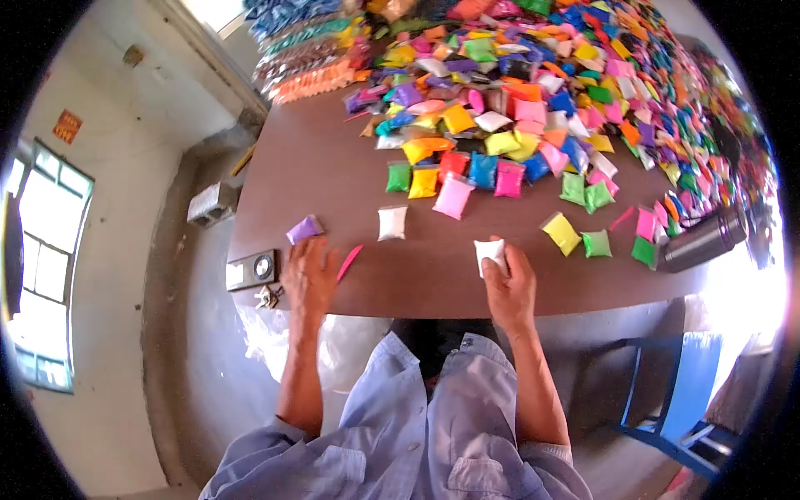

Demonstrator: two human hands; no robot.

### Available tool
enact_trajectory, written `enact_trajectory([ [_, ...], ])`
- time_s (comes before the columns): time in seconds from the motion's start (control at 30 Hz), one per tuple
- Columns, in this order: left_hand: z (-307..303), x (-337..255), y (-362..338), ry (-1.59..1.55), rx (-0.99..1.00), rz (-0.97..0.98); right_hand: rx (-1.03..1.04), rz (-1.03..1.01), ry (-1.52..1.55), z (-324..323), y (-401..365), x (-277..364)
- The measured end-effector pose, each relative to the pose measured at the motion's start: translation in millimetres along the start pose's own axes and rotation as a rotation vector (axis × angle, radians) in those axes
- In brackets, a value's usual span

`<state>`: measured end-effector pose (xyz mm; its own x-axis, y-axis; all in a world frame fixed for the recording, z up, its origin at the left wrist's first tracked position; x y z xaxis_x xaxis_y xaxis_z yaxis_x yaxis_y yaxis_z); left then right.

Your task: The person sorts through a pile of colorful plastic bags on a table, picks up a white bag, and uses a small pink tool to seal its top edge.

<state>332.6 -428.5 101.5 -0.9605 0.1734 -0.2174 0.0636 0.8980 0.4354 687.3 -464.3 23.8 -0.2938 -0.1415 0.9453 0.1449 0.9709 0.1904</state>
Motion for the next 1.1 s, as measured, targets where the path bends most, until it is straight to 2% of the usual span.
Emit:
enact_trajectory([
  [0.1,11,36,23,0.103,0.041,0.009,-0.031,-0.061,-0.061,-5,-2,2],
  [0.17,15,55,37,0.162,0.079,0.011,-0.084,-0.025,0.089,-6,-4,2],
  [0.23,39,77,54,0.233,0.312,-0.093,-0.132,-0.026,0.149,-7,-5,-2],
  [0.27,41,78,63,0.249,0.299,-0.098,-0.12,0.006,0.111,-7,-6,1],
  [0.3,49,74,73,0.242,0.293,-0.076,-0.106,0.033,0.071,-7,-4,3],
  [0.37,54,54,95,0.0,0.323,-0.075,-0.104,0.057,0.08,-6,-3,-3],
  [0.4,60,40,114,-0.091,0.314,-0.065,-0.106,0.04,0.051,-7,-3,-1],
  [0.47,70,6,159,-0.588,0.379,-0.234,-0.095,0.028,0.065,-6,-4,3],
  [0.53,59,-56,226,-0.935,0.338,-0.099,-0.099,-0.012,0.049,-6,-6,7],
  [0.6,2,-149,264,-1.239,0.245,0.121,-0.122,-0.039,0.06,-9,-7,10],
  [0.63,-13,-173,269,-1.245,0.252,0.139,-0.11,-0.059,0.046,-9,-7,11],
  [0.7,-34,-220,275,-0.885,0.253,0.262,-0.123,-0.079,0.033,-12,-8,16],
  [0.73,-28,-224,273,-0.598,0.07,0.366,-0.141,-0.124,0.045,-14,-8,24],
  [0.77,-27,-236,246,-0.688,0.122,0.402,-0.161,-0.17,0.055,-17,-7,30],
  [0.8,-14,-241,221,-0.638,0.247,0.337,-0.16,-0.177,0.066,-16,-7,27],
  [0.83,7,-246,195,-0.704,0.293,0.452,-0.176,-0.166,0.063,-16,-8,23],
  [0.87,29,-246,165,-0.732,0.469,0.367,-0.16,-0.094,0.078,-13,-7,12],
  [0.93,43,-245,101,-0.592,0.516,0.405,-0.071,0.075,0.128,-7,-6,-5],
  [1.0,61,-241,52,-0.5,0.378,0.679,-0.057,0.111,0.11,-9,-4,-6],
  [1.03,60,-238,40,-0.504,0.378,0.676,-0.048,0.141,0.098,-9,-4,-9],
  [1.1,84,-219,24,-0.7,0.672,0.366,-0.05,0.111,0.138,-5,-4,-11],
])
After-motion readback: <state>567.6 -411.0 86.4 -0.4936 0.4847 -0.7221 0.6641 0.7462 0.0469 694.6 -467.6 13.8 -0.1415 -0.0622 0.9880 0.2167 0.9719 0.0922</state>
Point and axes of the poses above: each hand's wrist, its own y-axis towards the middle knuckle, its own z-axis out of the palm, x = y × z, the point moved 10 cm from there along y, towards the middle knuckle, and after that the axes turned 7 degrees about x, right-handed, at the moved point
